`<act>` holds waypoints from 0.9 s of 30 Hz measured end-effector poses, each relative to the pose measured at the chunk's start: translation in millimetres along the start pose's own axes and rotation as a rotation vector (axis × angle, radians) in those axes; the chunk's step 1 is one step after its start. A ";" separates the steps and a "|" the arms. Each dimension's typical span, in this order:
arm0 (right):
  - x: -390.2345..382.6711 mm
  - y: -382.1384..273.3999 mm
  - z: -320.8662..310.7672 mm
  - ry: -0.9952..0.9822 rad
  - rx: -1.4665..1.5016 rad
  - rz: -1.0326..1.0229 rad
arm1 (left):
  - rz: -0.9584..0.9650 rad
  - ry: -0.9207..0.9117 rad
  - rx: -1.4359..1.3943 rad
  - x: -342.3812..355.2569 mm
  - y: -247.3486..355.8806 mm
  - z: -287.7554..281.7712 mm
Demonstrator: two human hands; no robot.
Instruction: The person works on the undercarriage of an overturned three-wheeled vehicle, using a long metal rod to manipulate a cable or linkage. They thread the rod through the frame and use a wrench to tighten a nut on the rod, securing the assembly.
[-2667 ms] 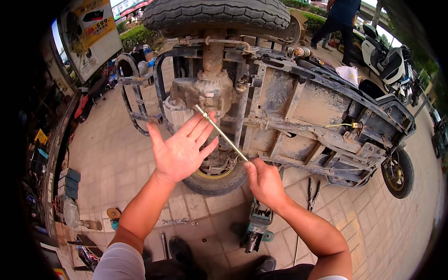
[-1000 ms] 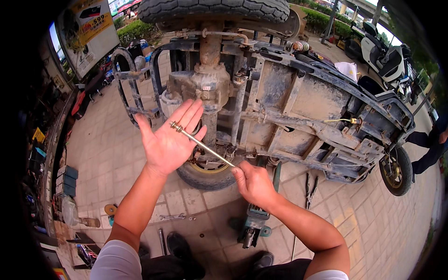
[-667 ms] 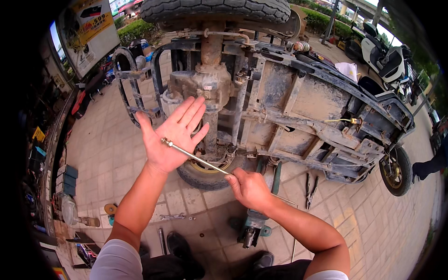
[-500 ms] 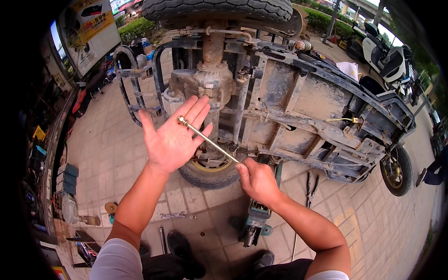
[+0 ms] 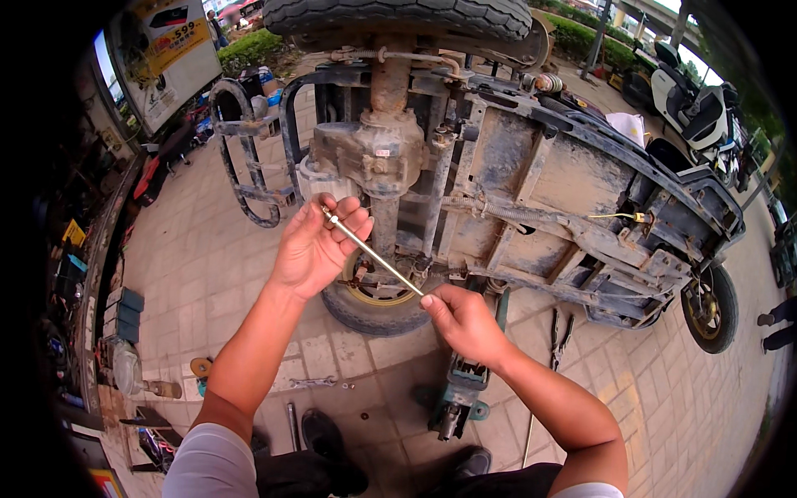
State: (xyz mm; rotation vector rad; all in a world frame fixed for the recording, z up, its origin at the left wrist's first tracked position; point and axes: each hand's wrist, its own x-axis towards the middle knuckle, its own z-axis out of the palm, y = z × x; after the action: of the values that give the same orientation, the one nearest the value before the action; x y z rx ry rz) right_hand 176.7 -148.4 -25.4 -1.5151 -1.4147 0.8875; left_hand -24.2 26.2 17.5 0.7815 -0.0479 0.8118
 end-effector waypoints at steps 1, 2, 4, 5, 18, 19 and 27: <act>-0.2 0.7 0.0 0.000 0.037 0.037 | -0.003 0.008 0.010 -0.3 -0.4 -0.7; -0.6 1.2 -0.6 -0.009 0.086 0.046 | -0.003 0.030 0.016 -1.0 -1.8 -0.8; 0.1 1.7 -1.8 0.006 0.080 0.036 | -0.010 0.052 -0.012 -0.8 -5.5 -0.9; 0.7 1.3 -1.8 -0.024 0.092 -0.019 | 0.015 0.042 -0.037 -0.8 -5.7 -0.8; 2.1 8.2 -12.7 -0.179 0.165 0.286 | -0.131 0.118 0.774 3.0 11.1 -0.8; 1.9 10.3 -13.5 -0.174 0.136 0.310 | -0.195 0.084 0.854 1.3 16.6 0.2; 5.8 21.0 -17.7 -0.269 0.014 0.185 | -0.344 -0.030 1.236 -5.2 39.2 11.8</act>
State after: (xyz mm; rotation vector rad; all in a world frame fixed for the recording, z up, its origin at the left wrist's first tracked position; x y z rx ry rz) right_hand 201.6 -144.5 -37.7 -1.5790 -1.4676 1.2510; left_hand -51.1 32.1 48.2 1.8964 0.6013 0.4318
